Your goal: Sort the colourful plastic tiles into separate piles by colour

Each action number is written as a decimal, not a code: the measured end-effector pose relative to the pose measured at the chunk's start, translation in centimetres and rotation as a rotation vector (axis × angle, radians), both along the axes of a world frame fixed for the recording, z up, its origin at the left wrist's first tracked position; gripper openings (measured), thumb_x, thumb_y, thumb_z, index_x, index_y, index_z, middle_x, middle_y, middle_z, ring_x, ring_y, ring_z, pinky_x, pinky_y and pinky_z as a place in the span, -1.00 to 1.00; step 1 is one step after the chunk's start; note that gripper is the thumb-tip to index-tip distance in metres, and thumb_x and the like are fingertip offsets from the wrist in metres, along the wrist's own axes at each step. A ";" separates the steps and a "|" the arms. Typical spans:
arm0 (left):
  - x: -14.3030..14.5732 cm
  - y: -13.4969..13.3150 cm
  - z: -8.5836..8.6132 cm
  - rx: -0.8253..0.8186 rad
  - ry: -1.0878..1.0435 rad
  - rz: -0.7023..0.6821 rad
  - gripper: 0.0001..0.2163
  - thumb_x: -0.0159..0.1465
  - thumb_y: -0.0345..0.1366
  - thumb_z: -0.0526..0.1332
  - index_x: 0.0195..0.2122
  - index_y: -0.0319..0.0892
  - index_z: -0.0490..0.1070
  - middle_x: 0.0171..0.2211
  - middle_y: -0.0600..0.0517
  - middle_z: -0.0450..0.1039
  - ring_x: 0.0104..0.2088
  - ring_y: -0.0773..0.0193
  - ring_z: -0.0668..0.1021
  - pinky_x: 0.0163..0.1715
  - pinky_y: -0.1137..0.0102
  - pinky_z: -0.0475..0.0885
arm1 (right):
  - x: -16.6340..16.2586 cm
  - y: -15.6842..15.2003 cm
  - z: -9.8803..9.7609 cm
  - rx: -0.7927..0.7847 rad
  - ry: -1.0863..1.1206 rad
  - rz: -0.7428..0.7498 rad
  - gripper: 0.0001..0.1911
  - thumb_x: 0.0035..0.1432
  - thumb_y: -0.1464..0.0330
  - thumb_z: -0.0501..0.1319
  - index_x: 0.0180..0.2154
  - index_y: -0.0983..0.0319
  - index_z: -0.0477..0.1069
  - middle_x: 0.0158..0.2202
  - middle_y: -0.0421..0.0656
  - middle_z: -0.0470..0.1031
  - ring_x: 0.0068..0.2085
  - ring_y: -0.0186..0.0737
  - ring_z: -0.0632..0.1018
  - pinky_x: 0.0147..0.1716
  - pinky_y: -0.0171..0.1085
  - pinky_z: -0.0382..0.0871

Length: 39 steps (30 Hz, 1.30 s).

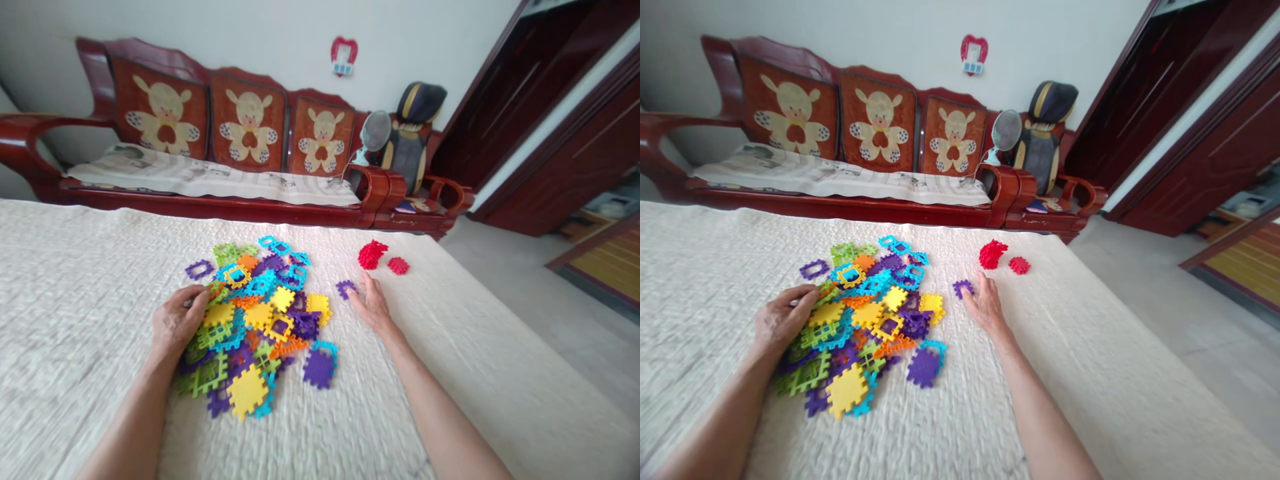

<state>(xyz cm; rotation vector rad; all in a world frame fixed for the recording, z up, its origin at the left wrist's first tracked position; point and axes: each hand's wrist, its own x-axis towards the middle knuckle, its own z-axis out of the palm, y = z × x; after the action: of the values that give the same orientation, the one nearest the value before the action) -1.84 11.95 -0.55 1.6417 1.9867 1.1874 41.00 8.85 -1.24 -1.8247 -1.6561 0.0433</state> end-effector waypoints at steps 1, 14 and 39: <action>-0.1 0.0 -0.1 -0.007 0.000 0.004 -0.73 0.15 -0.07 0.18 -0.29 -0.10 0.56 -0.19 0.10 0.59 -0.24 0.23 0.55 -0.06 0.35 0.42 | -0.4 -0.3 0.0 -0.001 -0.021 -0.028 -0.33 0.13 0.13 0.16 0.22 0.28 0.19 0.00 0.06 0.42 0.04 0.00 0.46 0.07 -0.02 0.35; -0.3 0.1 0.3 -0.128 0.012 0.077 -0.73 0.11 -0.03 0.21 -0.27 -0.01 0.57 -0.19 0.15 0.59 -0.28 0.23 0.56 -0.08 0.31 0.43 | -0.4 -0.2 -0.2 0.071 -0.051 -0.126 -0.58 0.04 0.20 0.26 -0.08 0.26 0.42 -0.15 -0.01 0.49 -0.09 -0.04 0.47 0.00 -0.10 0.34; 1.1 -0.7 3.3 -0.281 0.003 0.134 -0.68 0.06 0.10 0.13 -0.32 0.08 0.53 -0.12 0.15 0.59 -0.18 0.07 0.59 0.04 0.13 0.41 | 5.6 -0.6 0.7 -0.113 -0.098 -0.483 -0.60 0.08 0.26 0.22 -0.04 0.27 0.46 -0.10 0.06 0.50 -0.06 0.04 0.48 -0.03 -0.10 0.32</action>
<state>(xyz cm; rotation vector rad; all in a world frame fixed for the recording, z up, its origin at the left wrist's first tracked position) -0.78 11.27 2.80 1.3921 2.1789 0.8969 46.59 8.28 -0.52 -2.2995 -1.2546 -0.1675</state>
